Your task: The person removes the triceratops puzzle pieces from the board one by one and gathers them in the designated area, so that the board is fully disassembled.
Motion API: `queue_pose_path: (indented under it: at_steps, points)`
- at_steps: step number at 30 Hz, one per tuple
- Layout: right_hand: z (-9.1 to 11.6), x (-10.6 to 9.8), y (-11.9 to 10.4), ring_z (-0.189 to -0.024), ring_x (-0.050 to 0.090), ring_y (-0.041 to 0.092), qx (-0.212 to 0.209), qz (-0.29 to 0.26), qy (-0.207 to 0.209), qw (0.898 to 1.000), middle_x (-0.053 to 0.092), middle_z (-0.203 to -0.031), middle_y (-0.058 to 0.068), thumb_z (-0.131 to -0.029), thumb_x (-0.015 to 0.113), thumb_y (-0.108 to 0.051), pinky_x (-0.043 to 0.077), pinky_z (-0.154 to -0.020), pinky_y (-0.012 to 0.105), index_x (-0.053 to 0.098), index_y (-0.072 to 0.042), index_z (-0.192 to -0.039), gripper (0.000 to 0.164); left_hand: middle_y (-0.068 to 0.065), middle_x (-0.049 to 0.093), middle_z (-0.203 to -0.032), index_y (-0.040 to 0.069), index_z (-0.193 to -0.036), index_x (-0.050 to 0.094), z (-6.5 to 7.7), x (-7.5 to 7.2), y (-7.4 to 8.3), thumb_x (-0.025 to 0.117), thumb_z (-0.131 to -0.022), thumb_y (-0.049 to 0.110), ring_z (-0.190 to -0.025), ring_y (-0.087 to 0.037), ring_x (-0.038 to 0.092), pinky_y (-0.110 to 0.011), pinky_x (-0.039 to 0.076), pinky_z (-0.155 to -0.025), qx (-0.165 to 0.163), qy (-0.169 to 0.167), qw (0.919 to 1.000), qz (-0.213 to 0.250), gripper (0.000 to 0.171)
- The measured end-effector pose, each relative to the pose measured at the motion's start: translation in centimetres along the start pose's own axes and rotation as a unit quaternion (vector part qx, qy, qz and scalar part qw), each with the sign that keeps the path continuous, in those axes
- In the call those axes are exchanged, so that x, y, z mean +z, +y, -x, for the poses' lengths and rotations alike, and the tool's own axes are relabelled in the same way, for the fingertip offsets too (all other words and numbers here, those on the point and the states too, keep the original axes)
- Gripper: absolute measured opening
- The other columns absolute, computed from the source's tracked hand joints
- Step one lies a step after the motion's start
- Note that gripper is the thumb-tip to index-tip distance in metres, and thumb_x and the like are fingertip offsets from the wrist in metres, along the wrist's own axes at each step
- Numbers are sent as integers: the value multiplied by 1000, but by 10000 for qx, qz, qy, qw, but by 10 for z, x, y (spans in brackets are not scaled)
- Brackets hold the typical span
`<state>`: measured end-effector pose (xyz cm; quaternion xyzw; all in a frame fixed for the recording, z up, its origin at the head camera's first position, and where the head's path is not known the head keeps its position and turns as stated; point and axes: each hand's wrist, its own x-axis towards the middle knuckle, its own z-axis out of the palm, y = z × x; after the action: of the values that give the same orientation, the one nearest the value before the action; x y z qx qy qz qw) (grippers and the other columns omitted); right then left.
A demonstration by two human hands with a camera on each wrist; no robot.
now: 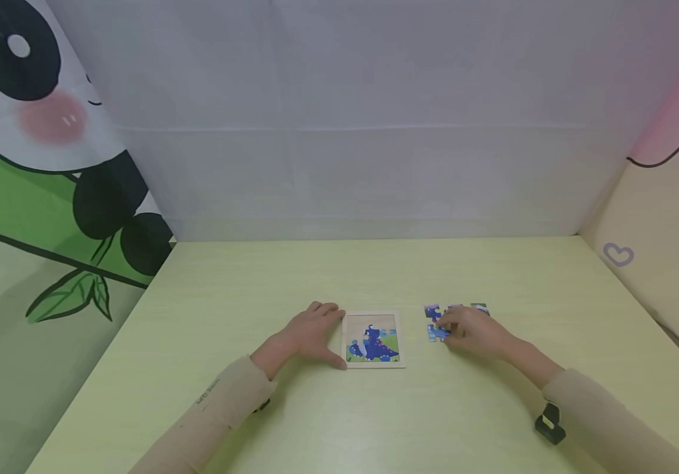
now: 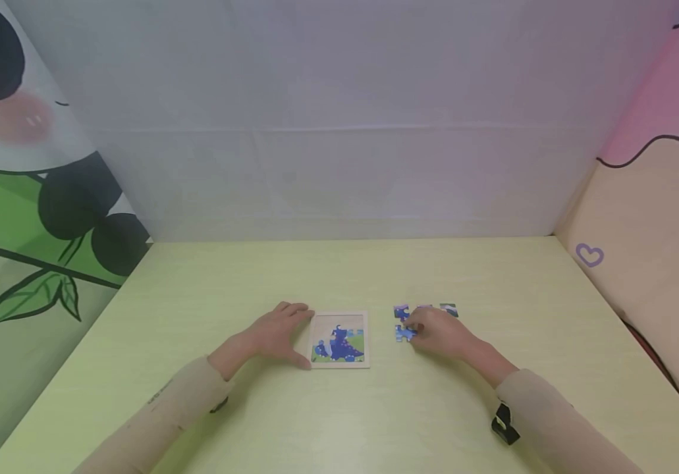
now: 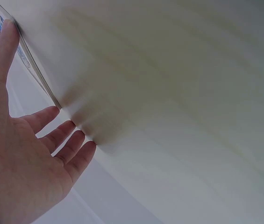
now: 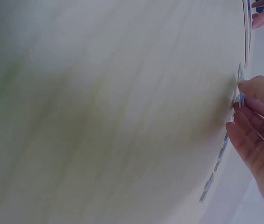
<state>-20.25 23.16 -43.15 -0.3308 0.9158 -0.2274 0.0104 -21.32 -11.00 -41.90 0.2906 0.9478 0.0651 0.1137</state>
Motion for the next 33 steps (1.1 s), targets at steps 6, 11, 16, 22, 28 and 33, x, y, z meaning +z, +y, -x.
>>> queue_pose_path:
  at_steps: [6, 11, 16, 22, 28, 33]
  points:
    - [0, 3, 4, -78, 56, 13, -35, 32, 84, 10000, 61, -93, 4, -74, 65, 0, 49, -64, 22, 68, -2, -96, 22, -10, 34, -141, 8, -138, 36, -1, 1, -1, 71, -60, 64, -126, -28, 32, -42, 35, -100, -6, -11, 10000, -27, 102]
    - [0, 3, 6, -79, 56, 13, -18, 12, 68, 10000, 61, -95, 5, -74, 65, -1, 49, -64, 22, 68, -2, -96, 23, -9, 34, -141, 9, -139, 35, -3, 3, -2, 70, -61, 65, -126, -28, 31, -41, 35, -101, 6, -26, 10000, -82, 102]
    - [1, 2, 7, -78, 56, 12, 65, -65, -35, 10000, 60, -97, 5, -75, 65, -1, 49, -63, 22, 67, -1, -99, 24, -10, 35, -141, 8, -138, 36, -2, 3, -2, 70, -60, 65, -125, -28, 32, -41, 36, -100, 53, 10, 10000, -63, 103]
    - [1, -1, 5, -82, 57, 15, 208, -185, -80, 9996, 60, -96, 3, -76, 67, -4, 49, -64, 22, 66, -1, -101, 26, -9, 35, -140, 8, -138, 36, -1, 3, -2, 70, -60, 65, -125, -27, 32, -41, 36, -100, 36, 11, 10000, -55, 102]
    - [-5, -3, -1, -84, 57, 19, 302, -229, 17, 9993, 62, -95, 3, -75, 70, -6, 49, -62, 22, 64, -2, -101, 27, -10, 35, -140, 8, -138, 36, -2, 2, -1, 70, -60, 64, -125, -28, 32, -41, 36, -100, 20, 7, 10000, -46, 102]
    - [-18, 1, -12, -85, 57, 18, 216, -204, -85, 9995, 62, -96, 4, -77, 70, -8, 50, -68, 26, 64, -1, -104, 29, -9, 35, -141, 8, -138, 37, -2, 2, -2, 70, -60, 65, -125, -27, 32, -41, 36, -100, -2, -4, 10000, -73, 102]
